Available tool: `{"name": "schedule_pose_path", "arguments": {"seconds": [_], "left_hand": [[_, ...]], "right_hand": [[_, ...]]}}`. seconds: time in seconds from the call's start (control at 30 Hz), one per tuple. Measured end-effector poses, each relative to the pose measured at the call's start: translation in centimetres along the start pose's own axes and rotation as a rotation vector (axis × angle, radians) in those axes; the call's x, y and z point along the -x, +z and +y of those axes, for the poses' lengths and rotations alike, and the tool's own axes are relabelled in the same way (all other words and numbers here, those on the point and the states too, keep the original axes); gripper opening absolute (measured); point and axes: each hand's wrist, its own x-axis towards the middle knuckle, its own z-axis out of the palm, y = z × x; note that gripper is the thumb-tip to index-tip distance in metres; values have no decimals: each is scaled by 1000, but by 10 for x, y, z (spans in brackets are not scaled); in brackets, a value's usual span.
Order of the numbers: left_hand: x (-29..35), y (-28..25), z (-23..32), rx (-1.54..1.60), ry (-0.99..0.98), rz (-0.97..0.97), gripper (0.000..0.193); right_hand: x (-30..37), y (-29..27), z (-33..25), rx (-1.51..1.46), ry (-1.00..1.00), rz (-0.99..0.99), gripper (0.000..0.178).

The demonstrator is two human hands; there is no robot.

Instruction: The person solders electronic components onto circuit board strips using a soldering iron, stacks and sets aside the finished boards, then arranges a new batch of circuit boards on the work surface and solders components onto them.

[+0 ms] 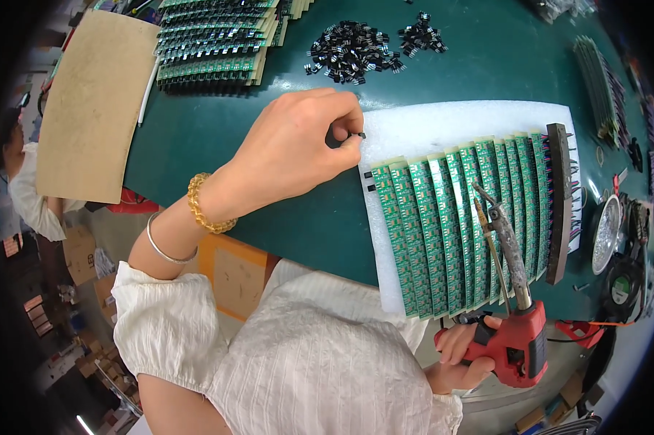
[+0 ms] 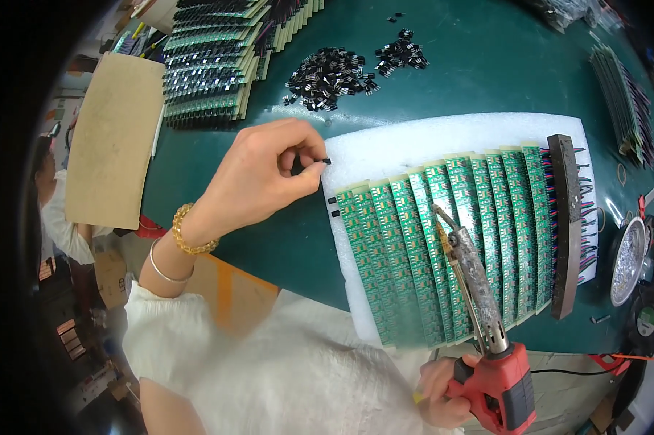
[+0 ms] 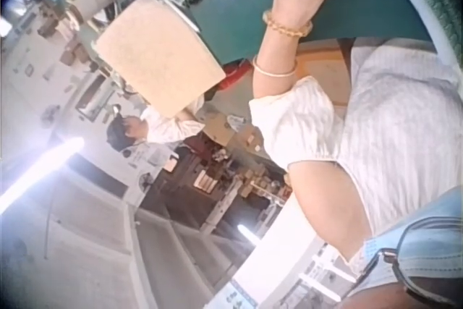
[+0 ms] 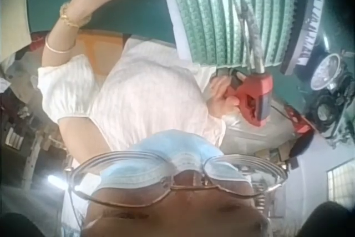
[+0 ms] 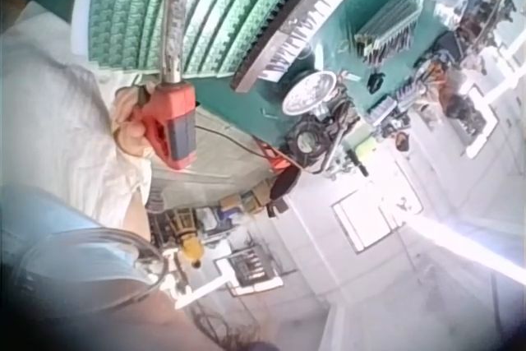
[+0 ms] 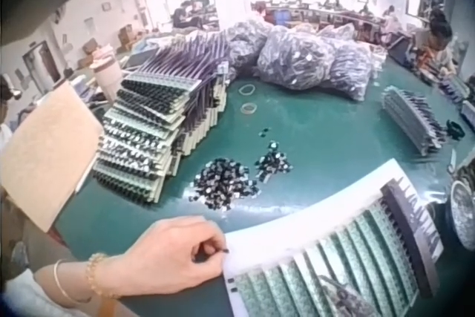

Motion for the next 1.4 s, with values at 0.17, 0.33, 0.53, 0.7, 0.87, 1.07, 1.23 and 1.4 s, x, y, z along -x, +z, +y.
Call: {"name": "schedule_pose_path", "arguments": {"seconds": [0.17, 0.33, 0.53, 0.7, 0.87, 1.07, 1.23, 1.4], "left_hand": [[-2, 1, 3, -26, 11, -20, 10], [1, 0, 0, -45, 56, -12, 10], [28, 5, 9, 85, 126, 68, 15], [49, 42, 17, 123, 207, 238, 22], [49, 54, 11, 8, 240, 298, 24], [49, 52, 16, 92, 161, 253, 21], [48, 48, 19, 116, 133, 233, 19], [43, 47, 23, 110, 127, 193, 19]], "right_hand": [[-5, 20, 12, 94, -74, 148, 69], [-25, 40, 12, 311, -205, 448, 70], [-14, 24, 13, 368, -194, 360, 73], [-2, 14, 22, 297, -146, 265, 75], [12, 3, 17, 544, -77, 227, 80], [5, 8, -6, 579, 212, 81, 82], [9, -12, 6, 535, 170, -70, 81], [3, -1, 5, 364, 182, 80, 46]]}}
